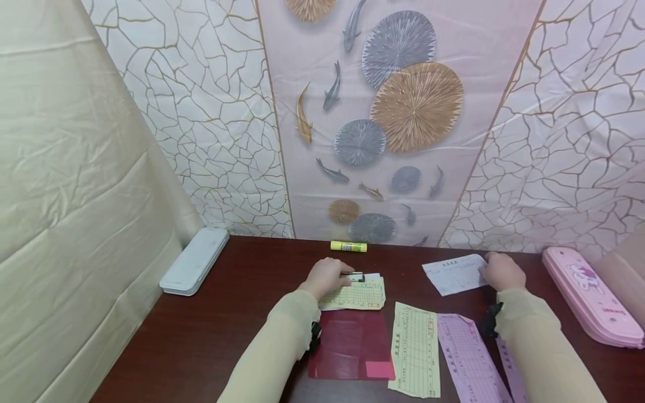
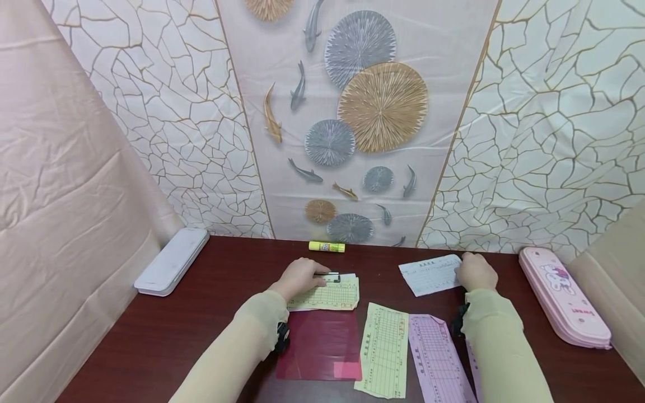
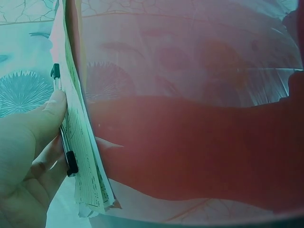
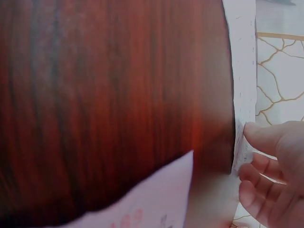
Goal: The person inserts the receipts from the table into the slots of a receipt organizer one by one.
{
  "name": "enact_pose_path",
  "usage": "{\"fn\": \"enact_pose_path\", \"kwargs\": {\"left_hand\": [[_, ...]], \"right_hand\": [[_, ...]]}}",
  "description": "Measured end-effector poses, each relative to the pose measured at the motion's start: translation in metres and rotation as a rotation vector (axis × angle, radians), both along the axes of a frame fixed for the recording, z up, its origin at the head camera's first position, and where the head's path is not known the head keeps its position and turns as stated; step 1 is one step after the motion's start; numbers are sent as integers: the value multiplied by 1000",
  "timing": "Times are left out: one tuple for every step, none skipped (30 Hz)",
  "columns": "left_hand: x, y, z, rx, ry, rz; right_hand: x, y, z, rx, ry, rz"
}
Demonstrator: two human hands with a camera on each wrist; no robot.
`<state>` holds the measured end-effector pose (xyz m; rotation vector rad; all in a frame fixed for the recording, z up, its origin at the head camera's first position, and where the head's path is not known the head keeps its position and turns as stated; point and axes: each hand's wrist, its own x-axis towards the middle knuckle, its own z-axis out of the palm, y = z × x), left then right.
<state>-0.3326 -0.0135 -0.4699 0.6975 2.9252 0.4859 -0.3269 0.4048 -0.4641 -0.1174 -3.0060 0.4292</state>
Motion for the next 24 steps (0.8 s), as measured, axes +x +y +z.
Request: {"fn": "enact_pose_path", "kwargs": {"left_hand": [[0, 0, 0, 0, 2, 0], [0, 0, 0, -2, 4, 0], [0, 0, 0, 0, 3, 1], [0, 0, 0, 1, 4, 2], [0, 0, 0, 0, 3, 4], [0, 0, 0, -1, 5, 5], [0, 1, 0, 0, 6, 5], [0, 1, 0, -2, 5, 6], [0, 1, 0, -2, 4, 7], [0, 1, 0, -4, 4, 9], [0, 1, -1, -5, 4, 11], [0, 1, -1, -5, 4, 12], [0, 1, -1, -5, 3, 15], [0, 1, -1, -4, 2, 17], [0, 1, -1, -2, 2, 18], [0, 1, -1, 1, 2, 18], [0, 1, -1, 3, 1, 18], [0, 1, -1, 5, 2, 17], [0, 1, -1, 8, 1, 16], [0, 0, -1, 9, 0, 15], [0, 0, 0, 9, 2, 13], [0, 0, 0, 9, 2, 14], [0, 1, 0, 9, 4, 14], [1, 0, 0, 8, 6, 15]], "right_hand": [[0, 0, -1, 1, 9, -2], [0, 0, -1, -1, 15, -8], [0, 1, -2, -4, 18, -15], [1, 1, -2, -8, 17, -23], [1, 1, -2, -11, 11, -35], [2, 1, -2, -12, 10, -48], [2, 1, -3, -14, 6, -66], [3, 2, -3, -15, -1, -82], [3, 2, -3, -13, -7, -93], [4, 2, -3, -10, -21, -102], [4, 2, -2, -8, -27, -107], [5, 3, -2, -9, -31, -108], [5, 3, -1, -13, -37, -107], [6, 3, 0, -18, -41, -102], [7, 3, 1, -24, -41, -98], [7, 3, 2, -31, -44, -96], [7, 3, 3, -33, -40, -92], [8, 3, 3, -36, -46, -90], [8, 3, 4, -36, -49, -90], [8, 3, 4, -34, -53, -91], [9, 3, 5, -31, -60, -91], [9, 2, 5, -27, -62, -91], [10, 2, 5, -22, -65, -89], [11, 2, 6, -21, -68, -87]]}}
